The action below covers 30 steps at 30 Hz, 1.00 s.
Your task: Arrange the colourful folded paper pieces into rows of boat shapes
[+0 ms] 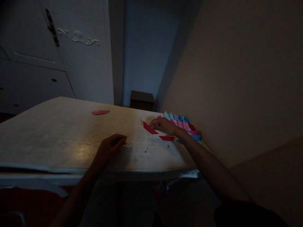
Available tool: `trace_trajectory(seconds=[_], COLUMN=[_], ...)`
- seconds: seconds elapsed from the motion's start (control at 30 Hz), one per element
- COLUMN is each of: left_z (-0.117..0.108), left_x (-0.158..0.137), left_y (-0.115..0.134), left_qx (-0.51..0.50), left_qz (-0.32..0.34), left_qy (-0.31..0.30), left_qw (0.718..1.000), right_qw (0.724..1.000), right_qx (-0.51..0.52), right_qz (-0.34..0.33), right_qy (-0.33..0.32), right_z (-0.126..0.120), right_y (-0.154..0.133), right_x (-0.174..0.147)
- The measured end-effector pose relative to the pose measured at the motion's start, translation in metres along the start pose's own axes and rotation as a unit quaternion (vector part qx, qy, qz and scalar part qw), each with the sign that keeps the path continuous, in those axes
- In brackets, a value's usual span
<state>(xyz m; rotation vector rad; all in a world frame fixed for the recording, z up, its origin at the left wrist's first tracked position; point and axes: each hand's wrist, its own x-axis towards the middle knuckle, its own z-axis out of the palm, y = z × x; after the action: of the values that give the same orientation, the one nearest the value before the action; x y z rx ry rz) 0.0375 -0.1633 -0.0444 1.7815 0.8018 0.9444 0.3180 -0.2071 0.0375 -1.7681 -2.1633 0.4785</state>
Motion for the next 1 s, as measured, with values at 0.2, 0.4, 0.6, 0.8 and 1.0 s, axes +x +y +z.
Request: trace_trajectory(seconds=[0.2, 0.4, 0.6, 0.8, 1.0], left_z=[-0.003, -0.004, -0.004, -0.004, -0.005], left_x=[0.001, 0.002, 0.002, 0.002, 0.004], left_y=[0.006, 0.009, 0.012, 0.012, 0.008], left_qx=[0.007, 0.005, 0.019, 0.057, 0.076], left_qz=[-0.032, -0.05, -0.056, -0.06, -0.07], left_qy=[-0.012, -0.006, -0.001, 0.003, 0.008], left_qw=[0.999, 0.999, 0.998, 0.997, 0.995], right_qw=[0.983, 0.892, 0.869, 0.838, 0.849], right_qx=[-0.109, -0.277, -0.276, -0.333, -0.328], right_qz=[0.114, 0.324, 0.386, 0.43, 0.414], right_qy=[-0.089, -0.151, -0.138, -0.036, 0.003], right_z=[-0.044, -0.059, -0.035, -0.016, 0.026], right_y=[0.024, 0.042, 0.035, 0.02, -0.003], right_x=[-0.066, -0.125, -0.158, -0.179, -0.202])
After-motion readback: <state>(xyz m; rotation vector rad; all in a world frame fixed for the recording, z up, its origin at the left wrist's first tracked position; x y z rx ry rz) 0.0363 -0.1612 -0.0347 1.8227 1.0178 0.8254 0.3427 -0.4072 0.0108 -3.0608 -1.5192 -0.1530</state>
